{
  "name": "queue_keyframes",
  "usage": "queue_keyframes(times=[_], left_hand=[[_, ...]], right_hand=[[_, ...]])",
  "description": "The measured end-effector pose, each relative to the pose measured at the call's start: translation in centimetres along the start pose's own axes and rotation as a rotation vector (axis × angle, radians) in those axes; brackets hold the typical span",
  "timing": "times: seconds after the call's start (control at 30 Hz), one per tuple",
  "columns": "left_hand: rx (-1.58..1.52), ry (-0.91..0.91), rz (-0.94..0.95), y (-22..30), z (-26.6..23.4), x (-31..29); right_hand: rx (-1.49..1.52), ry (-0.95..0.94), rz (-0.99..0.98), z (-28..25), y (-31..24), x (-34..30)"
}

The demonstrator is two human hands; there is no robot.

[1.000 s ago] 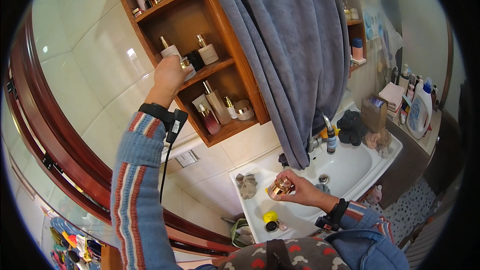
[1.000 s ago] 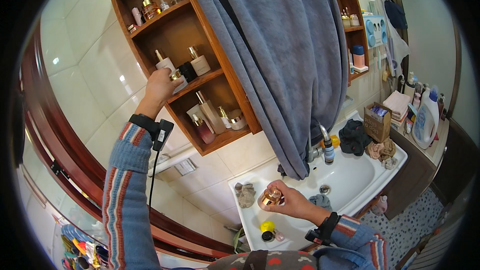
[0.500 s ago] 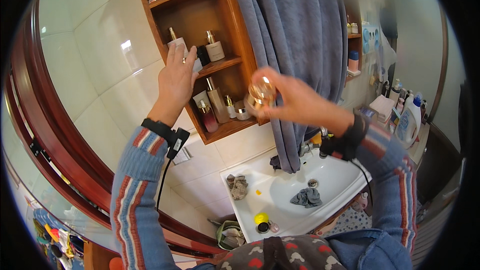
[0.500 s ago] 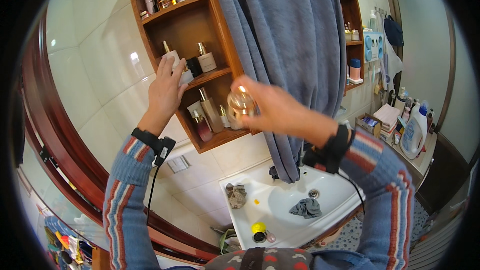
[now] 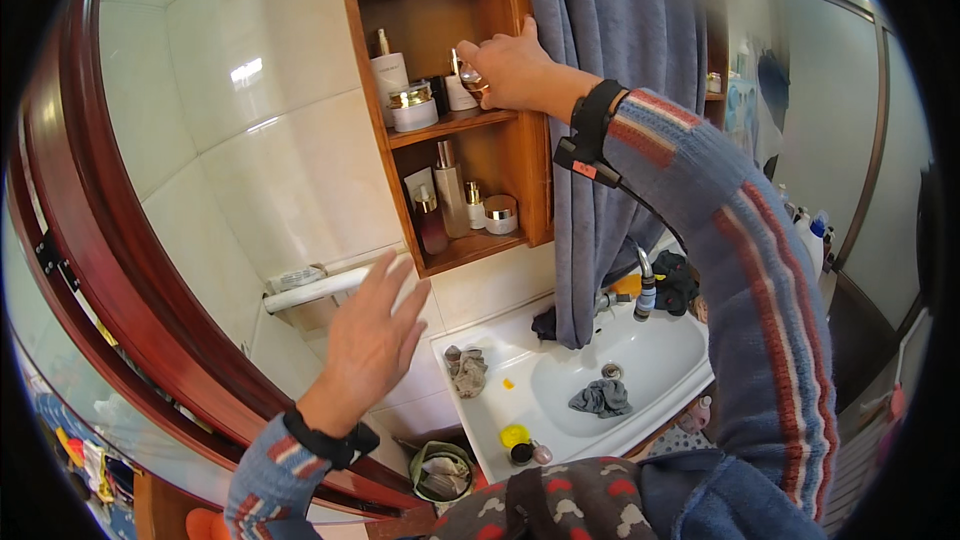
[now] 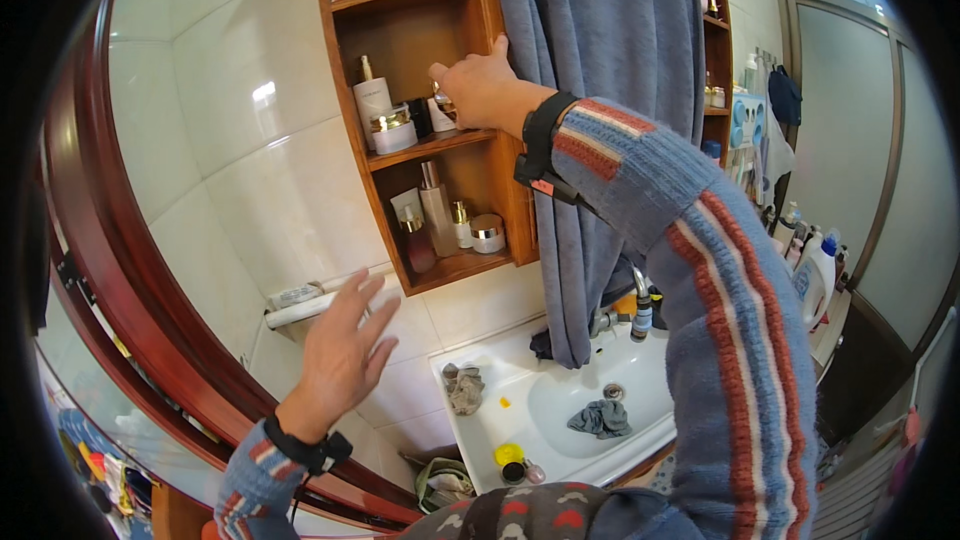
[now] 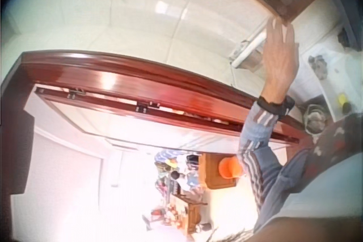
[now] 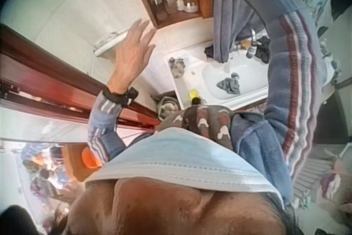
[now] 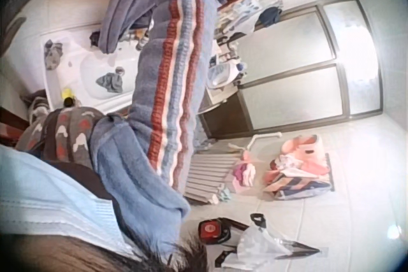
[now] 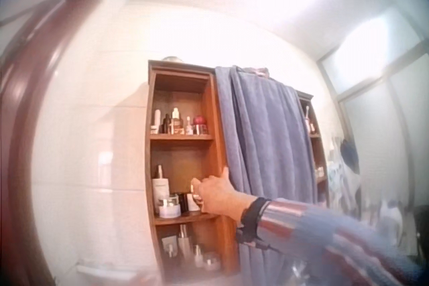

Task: The person removes various cosmetic bottles and jars from a wall-mounted wooden cabinet, places them on the sink, and then returns them to the cabinet. The person uses a cloth to wipe the cabinet interior and some items during the process.

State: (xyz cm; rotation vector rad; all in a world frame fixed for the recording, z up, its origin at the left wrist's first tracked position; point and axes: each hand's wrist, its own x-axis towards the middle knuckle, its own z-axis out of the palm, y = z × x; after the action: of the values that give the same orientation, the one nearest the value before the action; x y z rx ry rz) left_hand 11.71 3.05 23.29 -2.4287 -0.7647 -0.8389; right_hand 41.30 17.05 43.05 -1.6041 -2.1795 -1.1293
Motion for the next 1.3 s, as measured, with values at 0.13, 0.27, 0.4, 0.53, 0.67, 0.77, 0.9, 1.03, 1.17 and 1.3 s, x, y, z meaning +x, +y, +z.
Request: queue_keyframes(times=[0.13, 0.27, 0.4, 0.53, 0.67, 0.77, 0.9, 1.03, 1.17, 1.3], left_hand=[[-0.052, -0.117, -0.061, 0.2, -0.3, -4.4], [-0.072, -0.145, -0.122, -0.5, -0.1, -6.6], [-0.069, -0.147, -0.137, -0.6, 0.6, -7.5], [-0.094, -0.165, -0.127, -0.2, 1.9, -7.9], [-0.099, -0.184, -0.137, -0.3, 2.7, -8.4], [-0.105, -0.206, -0.158, -0.4, 3.0, -8.9], [-0.112, -0.232, -0.168, -0.5, 3.3, -9.3], [-0.119, -0.253, -0.18, -0.5, 3.8, -9.5], [-0.134, -0.264, -0.174, -0.4, 4.1, -9.6], [-0.161, -0.27, -0.169, -0.2, 4.2, -9.2]], right_hand=[[-0.086, 0.038, 0.031, 1.0, -0.8, 0.0], [-0.181, 0.044, 0.03, 1.1, -1.3, -0.3], [-0.24, -0.012, -0.005, 1.1, -1.1, 0.0], [-0.279, 0.016, -0.046, 2.2, 0.1, 0.8], [-0.306, 0.267, -0.126, 3.7, 1.2, 1.1], [-0.27, 0.267, -0.131, 3.7, 1.4, 1.2], [-0.248, 0.07, -0.068, 2.6, 1.4, 1.1], [-0.278, 0.042, -0.076, 2.5, 1.5, 0.9], [-0.34, 0.171, -0.14, 3.7, 2.1, 0.6], [-0.396, 0.194, -0.114, 5.2, 2.2, 0.6]])
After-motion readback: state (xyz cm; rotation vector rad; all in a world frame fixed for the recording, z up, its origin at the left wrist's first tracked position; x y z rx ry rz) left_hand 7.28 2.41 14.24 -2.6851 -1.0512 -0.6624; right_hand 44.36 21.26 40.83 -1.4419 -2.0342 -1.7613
